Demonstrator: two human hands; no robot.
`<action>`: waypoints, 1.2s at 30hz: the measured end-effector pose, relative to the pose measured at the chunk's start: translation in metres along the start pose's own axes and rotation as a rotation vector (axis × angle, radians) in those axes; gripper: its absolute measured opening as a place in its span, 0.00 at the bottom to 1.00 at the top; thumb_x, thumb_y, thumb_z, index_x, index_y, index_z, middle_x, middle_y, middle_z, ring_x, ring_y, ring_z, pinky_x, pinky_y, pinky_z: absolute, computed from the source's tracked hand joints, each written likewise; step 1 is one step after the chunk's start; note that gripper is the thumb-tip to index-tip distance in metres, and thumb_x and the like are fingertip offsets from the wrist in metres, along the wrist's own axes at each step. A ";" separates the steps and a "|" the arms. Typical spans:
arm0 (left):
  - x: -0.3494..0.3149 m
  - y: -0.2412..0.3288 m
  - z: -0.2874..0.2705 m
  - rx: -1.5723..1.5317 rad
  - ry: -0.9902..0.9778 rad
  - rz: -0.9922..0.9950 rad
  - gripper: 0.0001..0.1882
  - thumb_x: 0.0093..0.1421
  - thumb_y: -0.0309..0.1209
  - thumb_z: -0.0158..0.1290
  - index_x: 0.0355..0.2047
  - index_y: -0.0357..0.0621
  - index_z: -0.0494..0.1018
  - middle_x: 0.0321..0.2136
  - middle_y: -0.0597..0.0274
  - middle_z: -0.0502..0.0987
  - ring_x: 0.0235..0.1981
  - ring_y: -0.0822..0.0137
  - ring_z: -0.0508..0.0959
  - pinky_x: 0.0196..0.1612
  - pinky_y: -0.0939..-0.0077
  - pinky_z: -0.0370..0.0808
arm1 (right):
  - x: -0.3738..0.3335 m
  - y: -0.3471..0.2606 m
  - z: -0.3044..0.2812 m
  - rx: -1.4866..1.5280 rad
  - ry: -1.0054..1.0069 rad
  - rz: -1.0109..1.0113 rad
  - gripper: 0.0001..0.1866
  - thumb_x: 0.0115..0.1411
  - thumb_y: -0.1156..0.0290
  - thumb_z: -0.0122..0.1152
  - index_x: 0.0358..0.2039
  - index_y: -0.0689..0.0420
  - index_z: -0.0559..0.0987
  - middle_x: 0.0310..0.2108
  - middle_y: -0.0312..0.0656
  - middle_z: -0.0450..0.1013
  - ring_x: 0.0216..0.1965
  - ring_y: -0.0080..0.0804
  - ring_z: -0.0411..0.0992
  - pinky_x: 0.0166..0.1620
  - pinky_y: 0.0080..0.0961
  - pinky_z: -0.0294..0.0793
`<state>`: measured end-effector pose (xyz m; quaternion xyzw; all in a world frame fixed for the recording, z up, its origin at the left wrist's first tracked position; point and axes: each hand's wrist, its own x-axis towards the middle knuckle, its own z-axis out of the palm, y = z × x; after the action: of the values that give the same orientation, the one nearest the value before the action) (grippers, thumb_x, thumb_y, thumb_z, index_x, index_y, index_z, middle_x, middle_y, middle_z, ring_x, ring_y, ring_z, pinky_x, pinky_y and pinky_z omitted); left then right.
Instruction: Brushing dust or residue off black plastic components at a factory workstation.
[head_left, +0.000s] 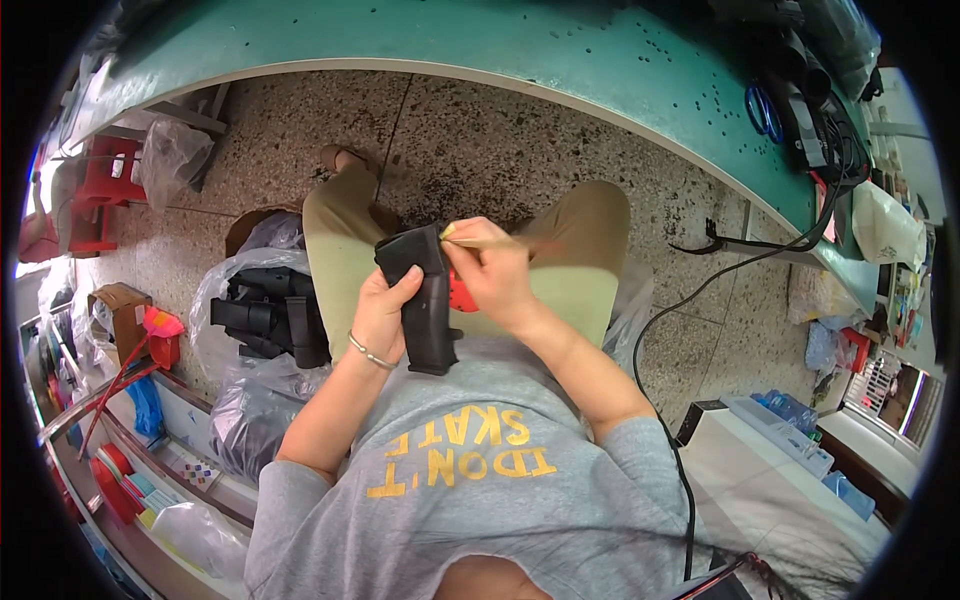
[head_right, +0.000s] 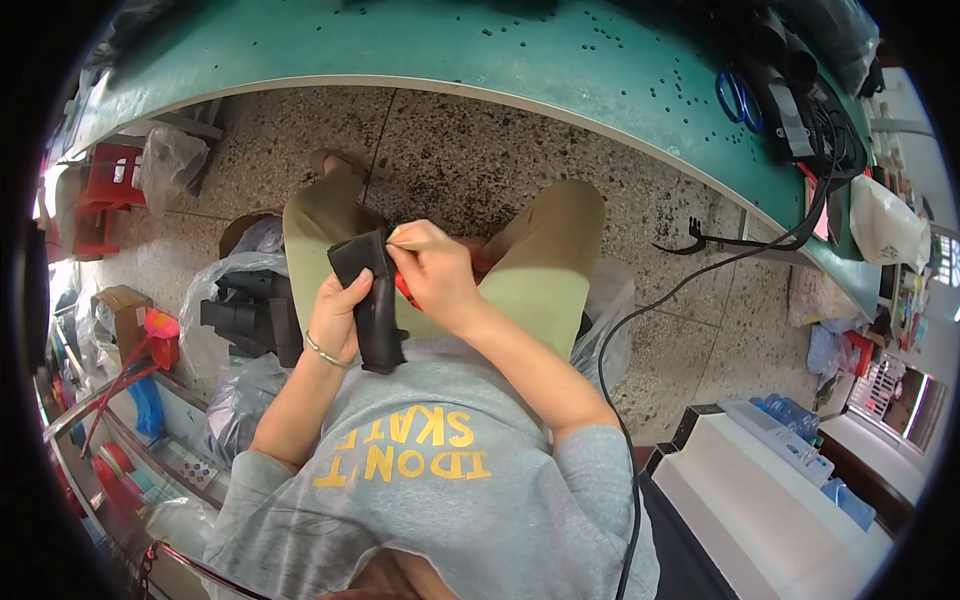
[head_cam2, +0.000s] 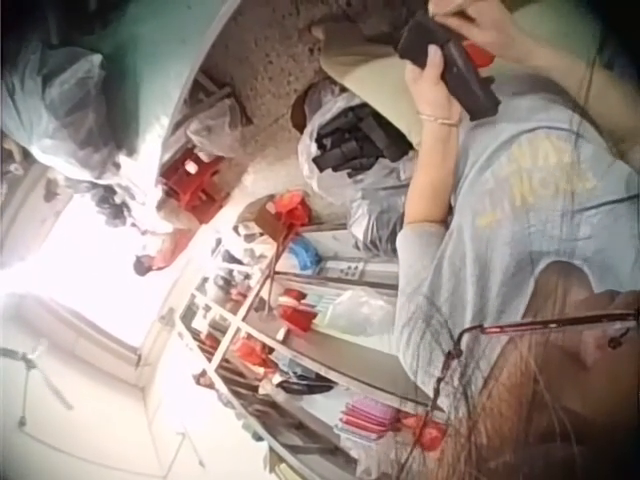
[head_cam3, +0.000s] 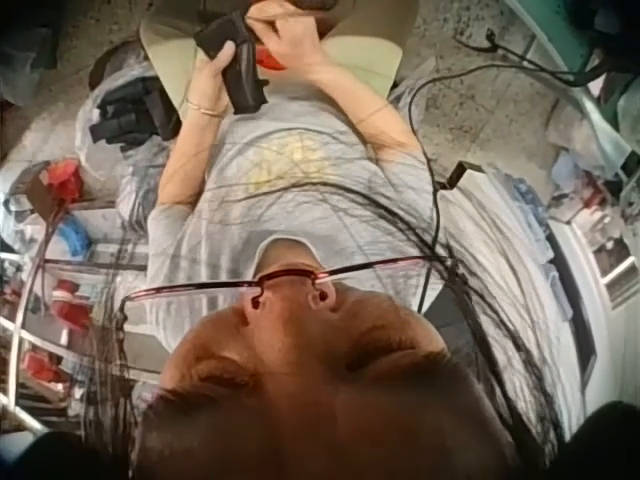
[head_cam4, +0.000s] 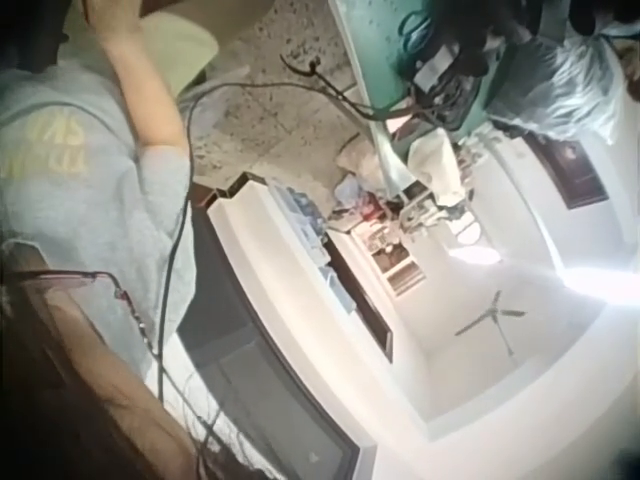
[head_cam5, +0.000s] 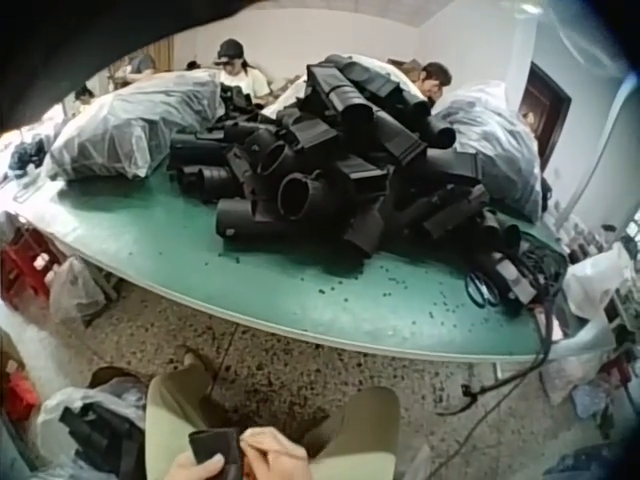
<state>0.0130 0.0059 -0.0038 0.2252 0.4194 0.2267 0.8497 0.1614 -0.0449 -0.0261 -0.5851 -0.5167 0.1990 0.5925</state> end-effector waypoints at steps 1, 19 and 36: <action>0.001 -0.001 -0.003 0.035 0.041 -0.012 0.11 0.59 0.27 0.47 0.43 0.40 0.68 0.31 0.63 0.75 0.28 0.70 0.77 0.31 0.74 0.77 | 0.005 0.013 -0.003 -0.104 -0.017 -0.047 0.03 0.53 0.81 0.55 0.30 0.62 0.73 0.30 0.43 0.72 0.27 0.32 0.73 0.29 0.23 0.72; -0.002 0.011 -0.001 1.686 0.051 0.749 0.12 0.53 0.37 0.53 0.20 0.44 0.66 0.15 0.55 0.72 0.19 0.54 0.74 0.21 0.61 0.69 | 0.015 -0.010 -0.019 -0.174 -0.292 -0.180 0.05 0.46 0.76 0.64 0.25 0.56 0.78 0.28 0.34 0.75 0.32 0.27 0.72 0.52 0.35 0.57; -0.012 -0.005 -0.003 1.570 0.009 0.697 0.10 0.54 0.34 0.53 0.29 0.40 0.71 0.17 0.56 0.73 0.20 0.55 0.74 0.24 0.69 0.71 | 0.013 0.046 -0.020 -0.472 -0.189 -0.308 0.04 0.51 0.81 0.55 0.28 0.60 0.73 0.24 0.43 0.70 0.25 0.38 0.70 0.29 0.28 0.71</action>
<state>0.0052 -0.0040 -0.0012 0.8629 0.3651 0.1200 0.3281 0.2008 -0.0330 -0.0583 -0.6004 -0.6841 0.0346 0.4127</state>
